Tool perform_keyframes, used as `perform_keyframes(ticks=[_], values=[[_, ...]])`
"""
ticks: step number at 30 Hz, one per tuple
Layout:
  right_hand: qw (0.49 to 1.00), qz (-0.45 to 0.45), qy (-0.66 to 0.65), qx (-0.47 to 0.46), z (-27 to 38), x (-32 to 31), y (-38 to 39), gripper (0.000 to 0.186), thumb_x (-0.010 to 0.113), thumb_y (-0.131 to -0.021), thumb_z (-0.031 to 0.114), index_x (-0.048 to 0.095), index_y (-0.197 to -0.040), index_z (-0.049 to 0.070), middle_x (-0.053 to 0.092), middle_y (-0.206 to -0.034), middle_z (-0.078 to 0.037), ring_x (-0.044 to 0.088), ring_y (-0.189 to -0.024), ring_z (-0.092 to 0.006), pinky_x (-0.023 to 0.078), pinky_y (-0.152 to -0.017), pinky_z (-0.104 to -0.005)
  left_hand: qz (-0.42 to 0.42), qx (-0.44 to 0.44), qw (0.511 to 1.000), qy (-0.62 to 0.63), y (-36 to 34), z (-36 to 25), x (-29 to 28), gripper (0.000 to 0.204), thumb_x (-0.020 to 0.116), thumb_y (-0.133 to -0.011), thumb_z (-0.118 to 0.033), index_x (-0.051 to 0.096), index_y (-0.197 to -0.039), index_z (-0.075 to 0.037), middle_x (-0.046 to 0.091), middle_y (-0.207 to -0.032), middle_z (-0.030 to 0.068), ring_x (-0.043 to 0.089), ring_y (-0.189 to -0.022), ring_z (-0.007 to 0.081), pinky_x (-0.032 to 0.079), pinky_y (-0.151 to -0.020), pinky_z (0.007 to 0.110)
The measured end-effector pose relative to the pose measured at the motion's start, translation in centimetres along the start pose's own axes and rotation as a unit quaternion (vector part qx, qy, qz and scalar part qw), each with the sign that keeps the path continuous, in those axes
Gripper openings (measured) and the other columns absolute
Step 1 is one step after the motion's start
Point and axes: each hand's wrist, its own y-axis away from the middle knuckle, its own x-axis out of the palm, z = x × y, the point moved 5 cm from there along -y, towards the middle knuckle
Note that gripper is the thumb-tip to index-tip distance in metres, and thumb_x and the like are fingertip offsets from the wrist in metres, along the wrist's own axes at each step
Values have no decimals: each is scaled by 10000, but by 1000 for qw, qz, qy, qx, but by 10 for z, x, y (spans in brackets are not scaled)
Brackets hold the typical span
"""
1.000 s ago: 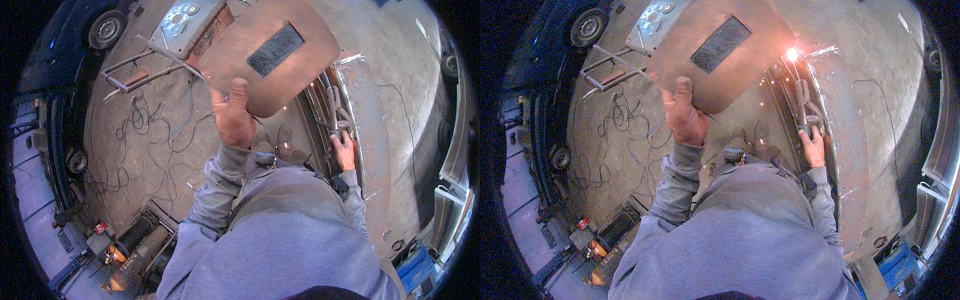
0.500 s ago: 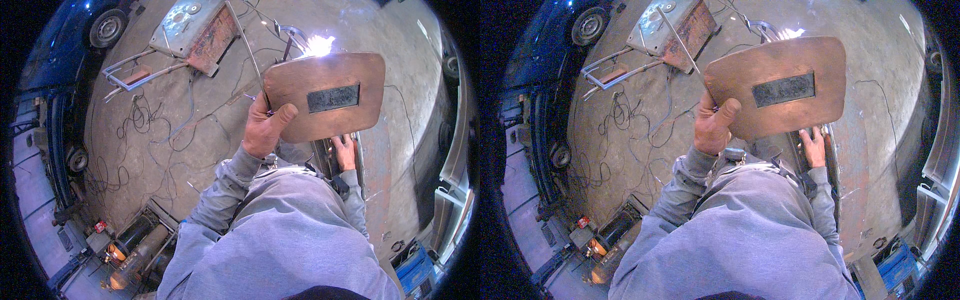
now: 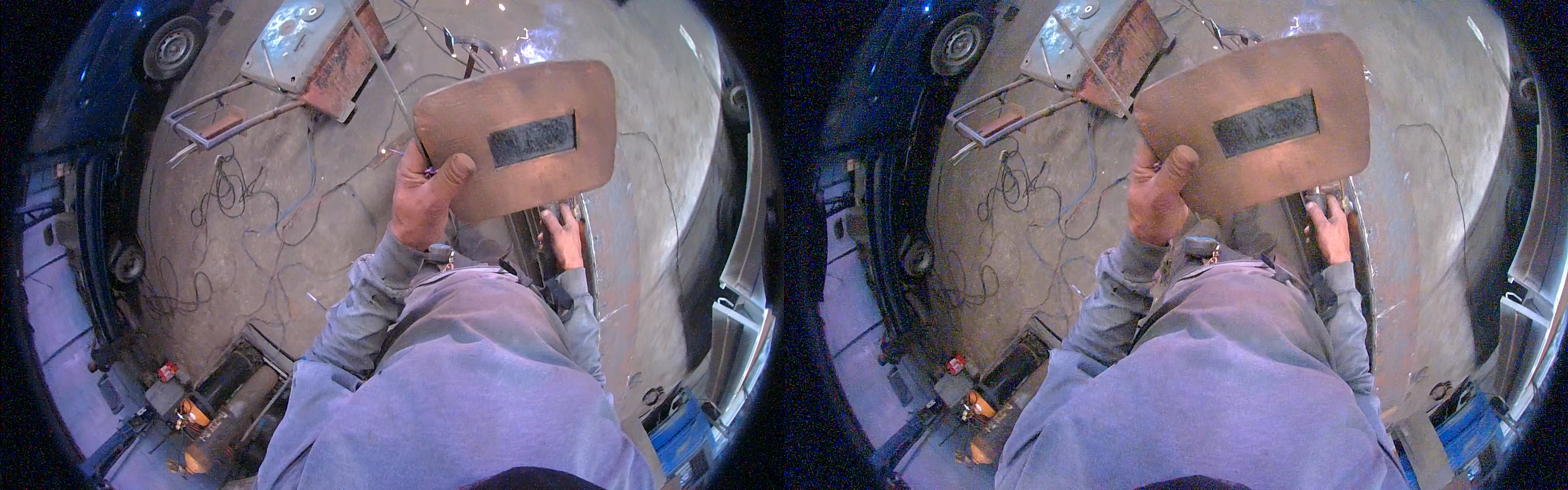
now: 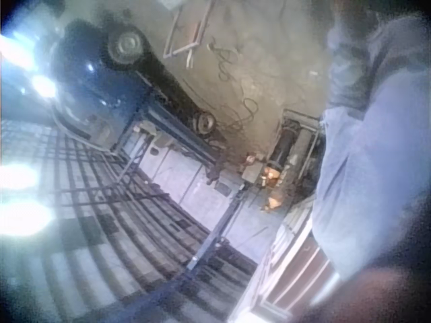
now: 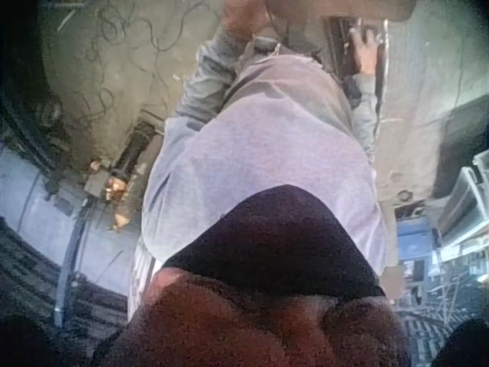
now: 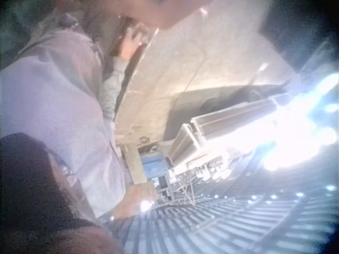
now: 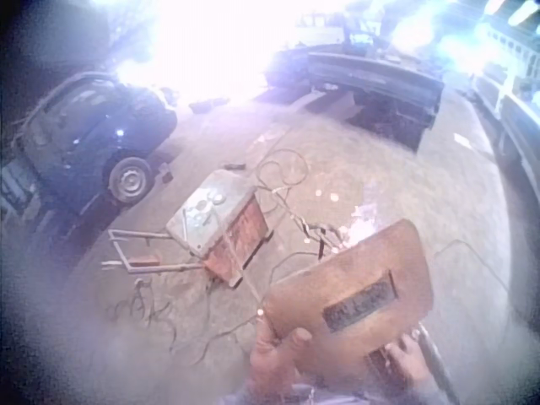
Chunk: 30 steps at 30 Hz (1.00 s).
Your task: The person welds a metal frame using a handheld welding torch and a handheld welding shield. They repeatedly position the shield, strike an arc, and weld along the frame's joints while sparks fly. The person adjusts the frame's position and continues welding different sections.
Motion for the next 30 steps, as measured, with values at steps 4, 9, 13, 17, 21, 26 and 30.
perform_keyframes(ticks=[4,9,13,17,21,26,30], values=[[1000,3,-9,8,0,1,2,401,664,-978,294,604,-1253,8,672,-918,-72,621,-626,-154,508,-548,-323,1,26,1000,8,-6,-6,-4,562,767,-968,-217,527,-1447,-47,665,-1339,68,637,-1193,195,521,-1018,363],[998,15,-63,3,-1,3,14,416,678,-967,302,605,-1264,20,663,-941,-72,619,-651,-152,519,-587,-314,-8,66,997,-36,-12,-24,-12,566,725,-996,-182,490,-1492,-44,628,-1389,88,605,-1243,217,479,-1077,379],[999,26,-34,-16,-13,6,36,467,685,-954,293,595,-1303,-3,674,-987,-98,645,-727,-168,521,-629,-326,-68,91,993,-36,-19,-43,-31,581,695,-1011,-159,451,-1527,-51,603,-1408,93,592,-1261,232,474,-1081,391],[999,48,-4,-17,-29,11,58,512,689,-945,283,584,-1327,-41,681,-1054,-136,660,-909,-225,531,-806,-366,-134,76,986,-66,-25,-54,-73,573,667,-1027,-154,428,-1538,-57,600,-1406,106,599,-1254,244,495,-1061,402],[999,45,-9,20,-34,34,91,472,678,-942,270,595,-1282,-47,681,-1058,-144,648,-958,-233,526,-835,-370,-193,43,967,-160,-16,-63,-129,535,624,-1052,-225,432,-1527,-71,596,-1411,110,621,-1239,258,534,-1019,405],[996,43,-10,74,-58,52,117,433,687,-944,241,594,-1290,-4,670,-964,-87,639,-748,-164,536,-609,-325,-212,-32,956,-200,1,-52,-190,545,622,-1047,-232,423,-1524,-58,591,-1413,113,621,-1239,257,536,-1015,414],[996,34,-20,85,-54,63,132,434,687,-955,250,579,-1312,28,647,-877,-43,605,-638,-133,509,-529,-323,-224,-88,952,-188,18,-29,-218,566,641,-1031,-150,416,-1538,-38,577,-1427,106,593,-1251,247,500,-1047,404]])
